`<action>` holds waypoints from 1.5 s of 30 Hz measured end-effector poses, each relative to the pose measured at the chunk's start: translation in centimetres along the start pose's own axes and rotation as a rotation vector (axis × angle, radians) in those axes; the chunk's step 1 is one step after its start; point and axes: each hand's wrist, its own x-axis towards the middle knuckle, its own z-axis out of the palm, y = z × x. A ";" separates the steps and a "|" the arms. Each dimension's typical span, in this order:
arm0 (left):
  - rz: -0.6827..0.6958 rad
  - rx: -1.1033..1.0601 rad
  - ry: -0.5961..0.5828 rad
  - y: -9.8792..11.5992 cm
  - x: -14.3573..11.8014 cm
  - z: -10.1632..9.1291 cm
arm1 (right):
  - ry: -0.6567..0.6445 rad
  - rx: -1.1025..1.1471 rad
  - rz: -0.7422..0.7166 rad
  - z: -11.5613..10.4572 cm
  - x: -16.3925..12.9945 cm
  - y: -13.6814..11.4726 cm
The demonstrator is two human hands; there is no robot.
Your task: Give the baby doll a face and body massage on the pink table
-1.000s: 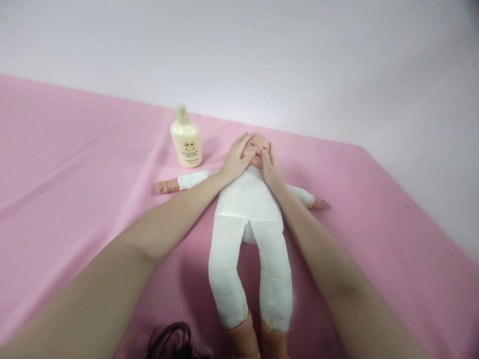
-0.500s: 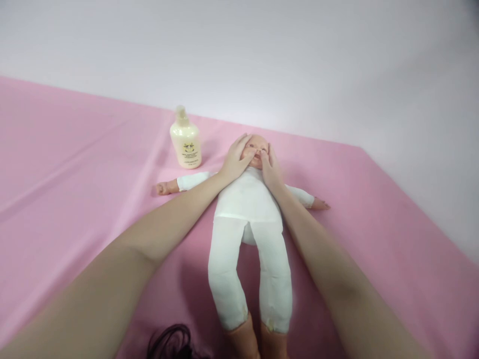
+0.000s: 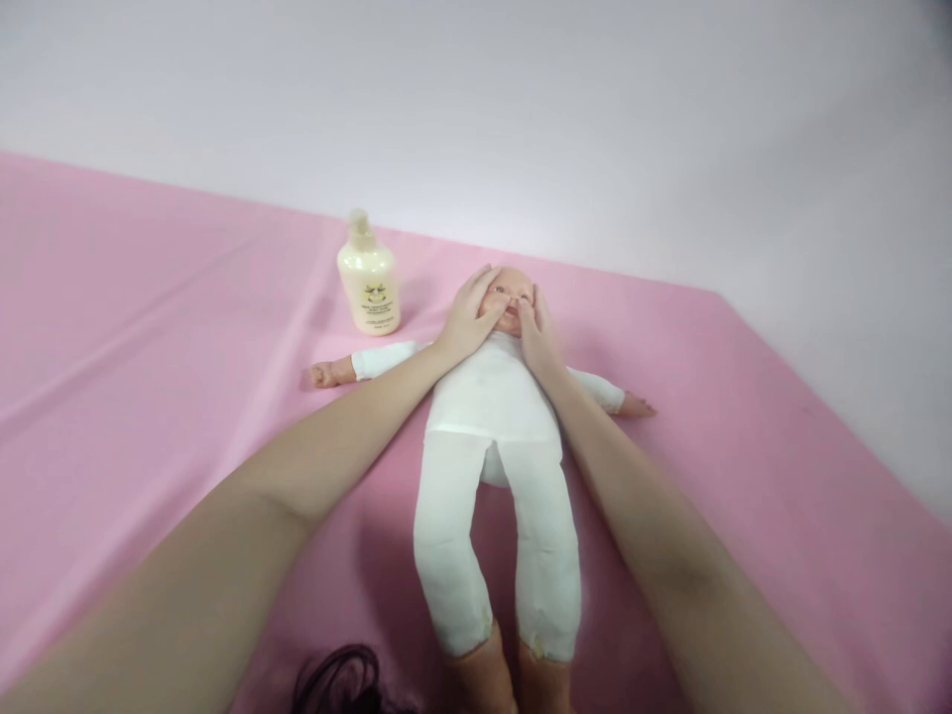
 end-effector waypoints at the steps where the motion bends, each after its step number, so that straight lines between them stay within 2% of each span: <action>1: -0.002 0.002 -0.001 0.0 0.0 0.0 | 0.001 -0.003 -0.001 0.0 0.0 0.0; 25: 0.006 0.011 -0.008 0.0 0.0 -0.1 | -0.014 -0.012 0.020 -0.2 -0.2 -0.5; 45: 0.025 0.027 -0.014 0.3 0.1 -0.2 | -0.010 -0.016 0.034 -0.1 0.0 0.1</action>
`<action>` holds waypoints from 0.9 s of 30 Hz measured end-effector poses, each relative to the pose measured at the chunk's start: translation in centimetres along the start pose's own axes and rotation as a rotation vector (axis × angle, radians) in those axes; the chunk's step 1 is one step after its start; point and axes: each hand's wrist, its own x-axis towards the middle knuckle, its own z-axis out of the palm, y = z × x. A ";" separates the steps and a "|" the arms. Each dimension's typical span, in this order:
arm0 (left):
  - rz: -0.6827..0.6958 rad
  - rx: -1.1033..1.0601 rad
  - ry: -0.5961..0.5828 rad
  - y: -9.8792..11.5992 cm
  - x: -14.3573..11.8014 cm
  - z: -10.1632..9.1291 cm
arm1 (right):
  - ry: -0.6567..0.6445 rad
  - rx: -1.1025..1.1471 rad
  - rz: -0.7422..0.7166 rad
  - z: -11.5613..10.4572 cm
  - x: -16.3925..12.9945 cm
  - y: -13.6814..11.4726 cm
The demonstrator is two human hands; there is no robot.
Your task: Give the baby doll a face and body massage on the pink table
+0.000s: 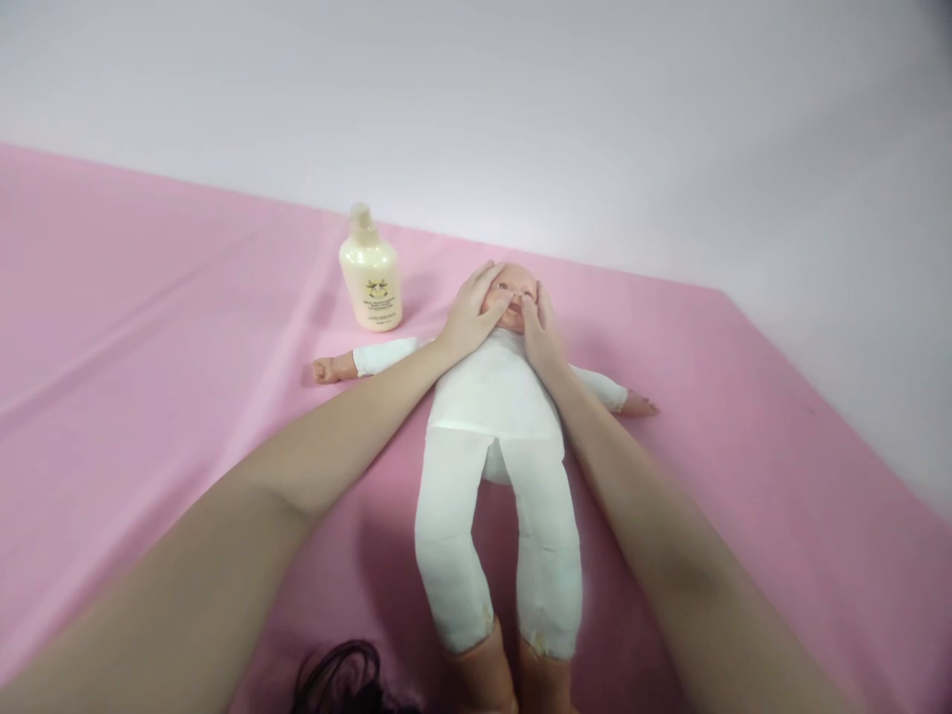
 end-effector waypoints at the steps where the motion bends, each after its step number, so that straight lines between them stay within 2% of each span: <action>1: -0.001 -0.001 -0.001 0.0 0.0 0.0 | 0.001 -0.001 0.000 0.0 0.0 0.0; 27: -0.019 -0.016 0.002 -0.1 0.1 0.0 | 0.000 0.013 -0.009 0.0 0.0 -0.1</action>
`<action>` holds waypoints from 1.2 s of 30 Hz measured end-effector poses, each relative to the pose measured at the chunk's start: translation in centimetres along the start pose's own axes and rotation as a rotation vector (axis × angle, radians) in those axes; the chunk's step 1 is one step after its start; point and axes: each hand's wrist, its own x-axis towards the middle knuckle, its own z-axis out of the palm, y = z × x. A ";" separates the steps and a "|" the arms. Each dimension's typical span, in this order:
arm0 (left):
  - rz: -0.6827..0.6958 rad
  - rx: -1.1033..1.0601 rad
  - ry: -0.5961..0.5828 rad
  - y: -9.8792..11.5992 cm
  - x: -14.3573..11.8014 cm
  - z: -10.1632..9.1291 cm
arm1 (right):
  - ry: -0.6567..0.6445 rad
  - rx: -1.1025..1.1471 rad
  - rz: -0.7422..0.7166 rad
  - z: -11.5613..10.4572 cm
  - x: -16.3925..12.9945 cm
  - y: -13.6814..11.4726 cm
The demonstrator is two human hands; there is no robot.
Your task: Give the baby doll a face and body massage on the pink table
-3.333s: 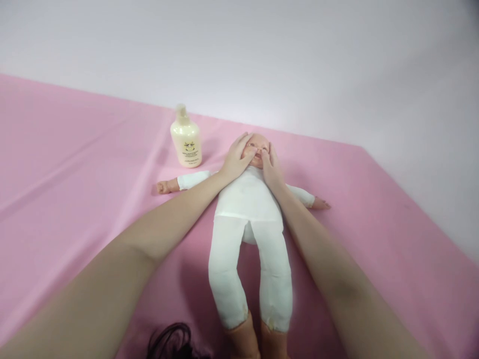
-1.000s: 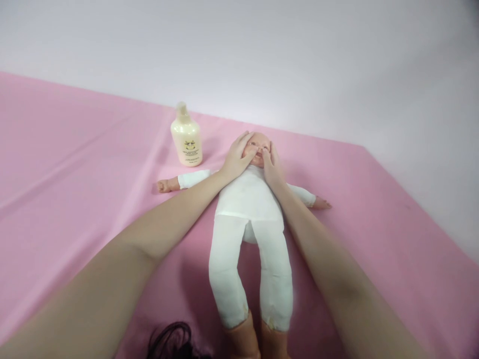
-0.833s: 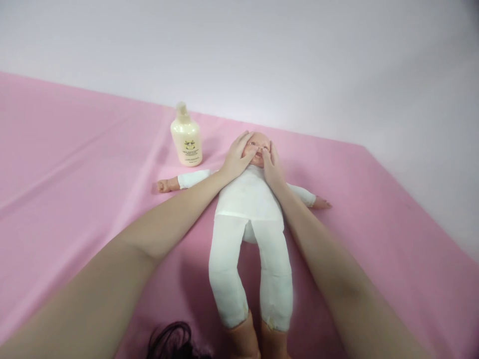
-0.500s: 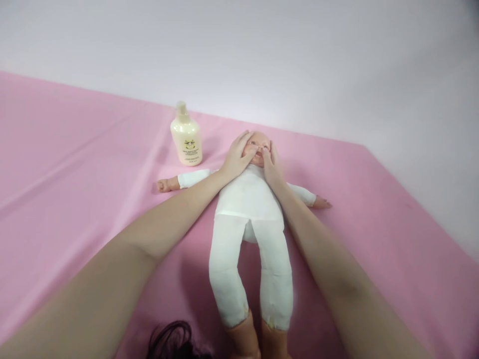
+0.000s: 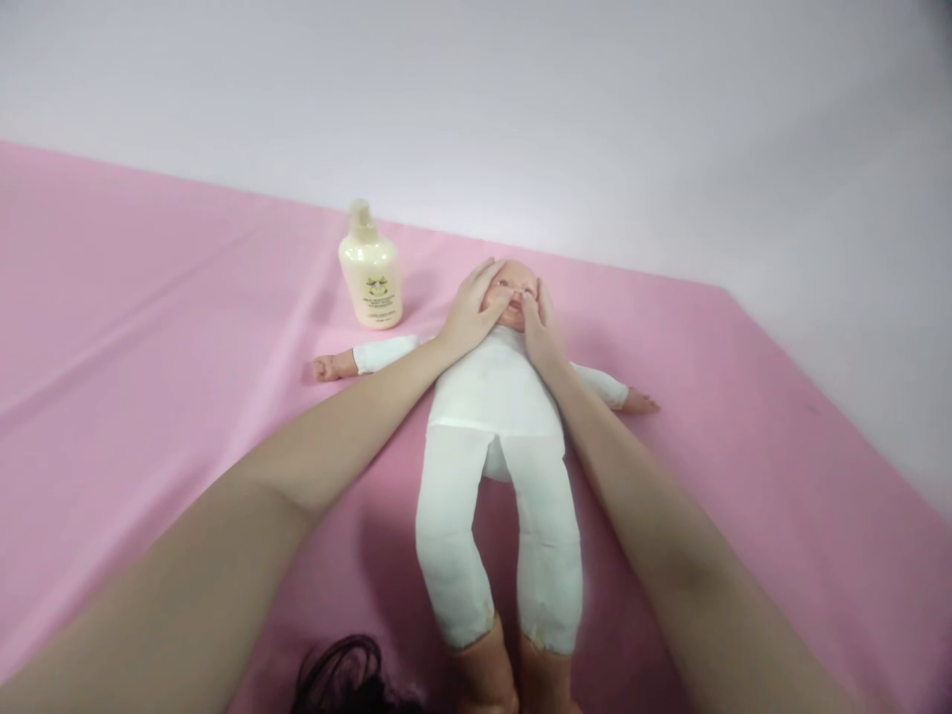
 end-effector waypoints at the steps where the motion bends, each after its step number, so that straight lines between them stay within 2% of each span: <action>1: 0.002 0.002 0.000 0.0 0.0 0.0 | 0.000 0.002 0.000 0.0 0.0 0.0; 36: 0.020 0.007 -0.003 -0.4 0.0 0.0 | 0.004 -0.013 -0.003 0.0 0.2 0.5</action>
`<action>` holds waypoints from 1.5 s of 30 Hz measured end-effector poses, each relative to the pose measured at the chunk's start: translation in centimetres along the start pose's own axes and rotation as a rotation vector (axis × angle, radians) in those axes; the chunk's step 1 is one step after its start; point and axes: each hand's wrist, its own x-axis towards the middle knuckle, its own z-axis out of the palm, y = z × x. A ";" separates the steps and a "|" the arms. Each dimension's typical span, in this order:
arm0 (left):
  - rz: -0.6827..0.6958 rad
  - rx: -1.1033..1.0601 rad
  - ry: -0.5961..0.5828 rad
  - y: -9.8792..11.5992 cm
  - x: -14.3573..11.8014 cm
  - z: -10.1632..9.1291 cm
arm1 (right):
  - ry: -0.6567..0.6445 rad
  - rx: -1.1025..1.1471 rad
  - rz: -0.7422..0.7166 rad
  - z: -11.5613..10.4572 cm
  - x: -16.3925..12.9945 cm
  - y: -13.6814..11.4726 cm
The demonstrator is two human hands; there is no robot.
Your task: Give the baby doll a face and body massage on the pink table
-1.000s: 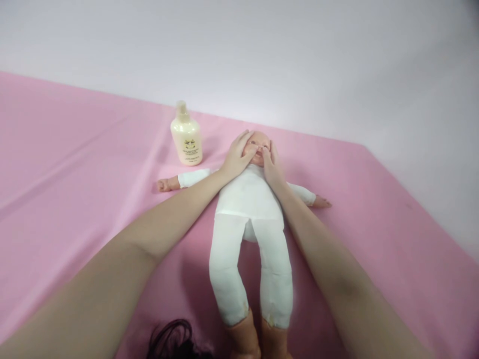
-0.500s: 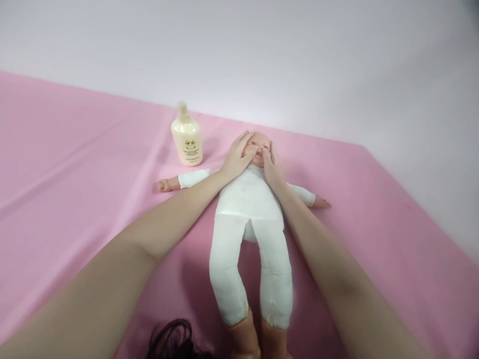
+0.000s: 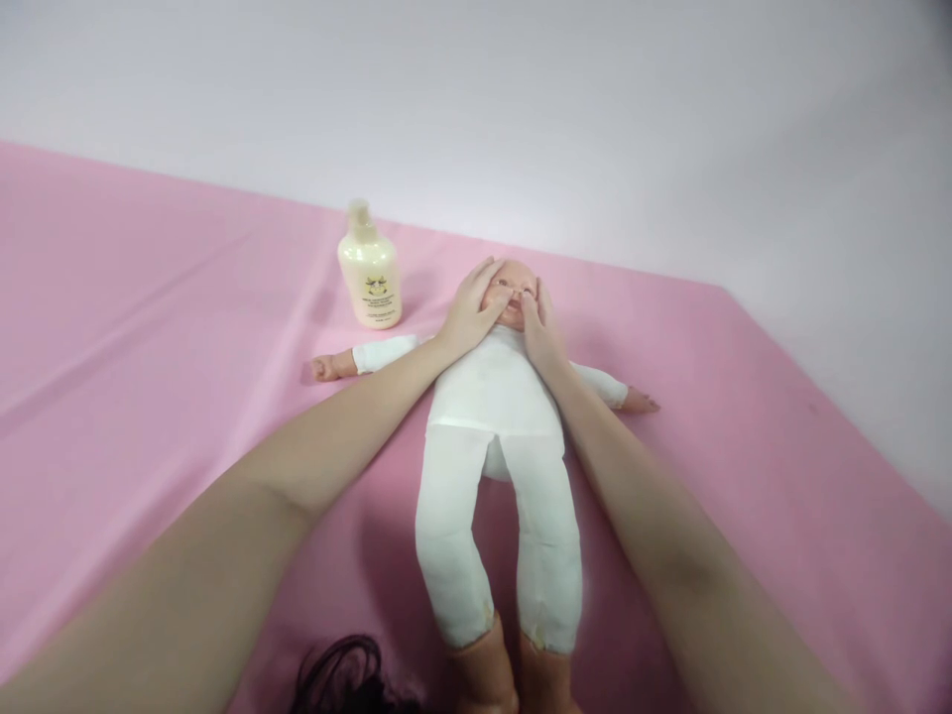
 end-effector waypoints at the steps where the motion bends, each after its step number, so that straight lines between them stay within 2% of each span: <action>1: 0.000 0.000 0.002 -0.1 0.0 0.0 | 0.001 0.004 -0.003 0.0 0.0 0.0; 45: -0.024 -0.009 0.009 0.7 -0.1 -0.1 | -0.009 0.002 -0.006 0.0 -0.2 -0.7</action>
